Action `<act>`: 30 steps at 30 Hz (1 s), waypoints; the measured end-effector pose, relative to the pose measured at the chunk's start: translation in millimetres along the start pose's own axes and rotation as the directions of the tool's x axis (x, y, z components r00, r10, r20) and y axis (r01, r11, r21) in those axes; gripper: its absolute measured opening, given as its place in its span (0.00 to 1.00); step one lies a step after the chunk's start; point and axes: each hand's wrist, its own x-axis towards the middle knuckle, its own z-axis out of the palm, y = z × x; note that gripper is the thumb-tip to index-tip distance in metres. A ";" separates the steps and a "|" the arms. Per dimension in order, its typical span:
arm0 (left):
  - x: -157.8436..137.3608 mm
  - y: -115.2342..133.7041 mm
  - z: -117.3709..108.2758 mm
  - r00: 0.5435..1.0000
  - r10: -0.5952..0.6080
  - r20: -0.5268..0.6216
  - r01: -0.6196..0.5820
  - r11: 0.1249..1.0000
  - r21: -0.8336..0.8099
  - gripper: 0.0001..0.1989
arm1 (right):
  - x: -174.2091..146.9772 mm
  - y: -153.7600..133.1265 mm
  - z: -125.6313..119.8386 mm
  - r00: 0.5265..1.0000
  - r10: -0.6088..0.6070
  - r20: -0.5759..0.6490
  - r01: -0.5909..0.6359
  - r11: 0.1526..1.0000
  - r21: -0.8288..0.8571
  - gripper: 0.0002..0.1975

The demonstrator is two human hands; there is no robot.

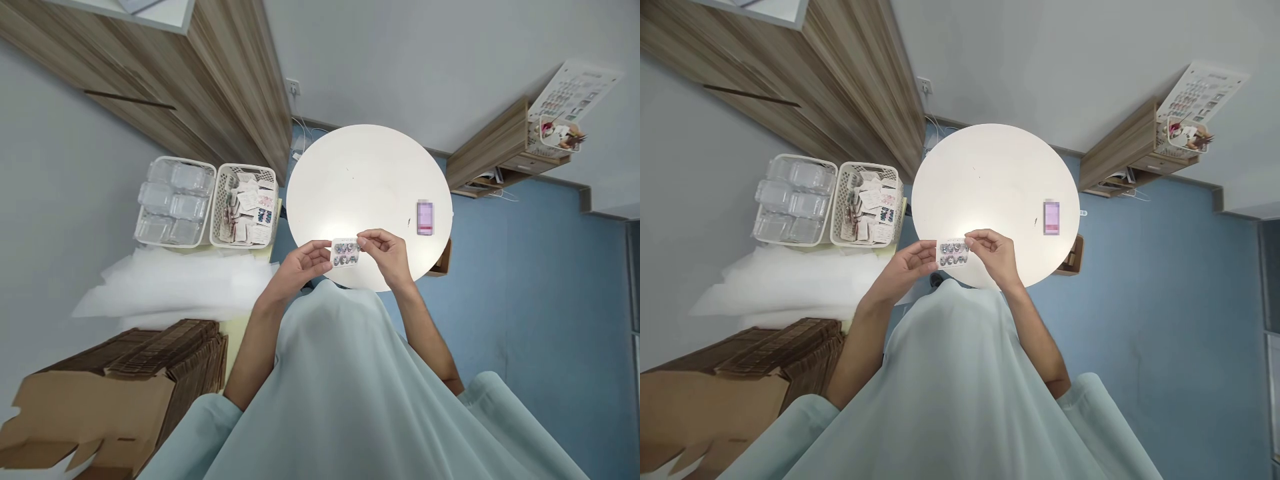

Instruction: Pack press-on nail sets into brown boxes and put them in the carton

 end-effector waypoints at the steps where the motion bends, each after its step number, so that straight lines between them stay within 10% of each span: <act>1: 0.4 -1.5 1.3 0.999 -0.013 0.046 0.015 0.999 -0.033 0.30 | 0.5 1.3 -1.0 1.000 0.002 0.017 -0.002 1.000 0.014 0.18; 8: 3.0 -6.6 22.7 0.983 -0.036 0.182 0.056 0.992 -0.109 0.41 | 2.9 10.3 -8.9 0.995 -0.001 0.100 -0.007 0.997 0.081 0.17; 14: 7.3 -13.4 37.6 0.987 0.108 -0.117 -0.080 0.971 0.226 0.39 | -3.2 6.2 -17.4 0.990 -0.089 0.106 0.088 0.996 0.021 0.20; 24: 5.2 -19.7 53.5 0.780 0.599 -0.181 -0.182 0.494 0.850 0.32 | -6.3 20.5 -22.8 0.989 -0.106 0.099 0.113 0.991 -0.074 0.17; 30: 5.8 -12.7 55.6 0.869 0.399 -0.295 -0.147 0.775 0.615 0.33 | -4.1 20.7 -29.5 0.981 -0.151 0.118 0.163 0.982 -0.099 0.18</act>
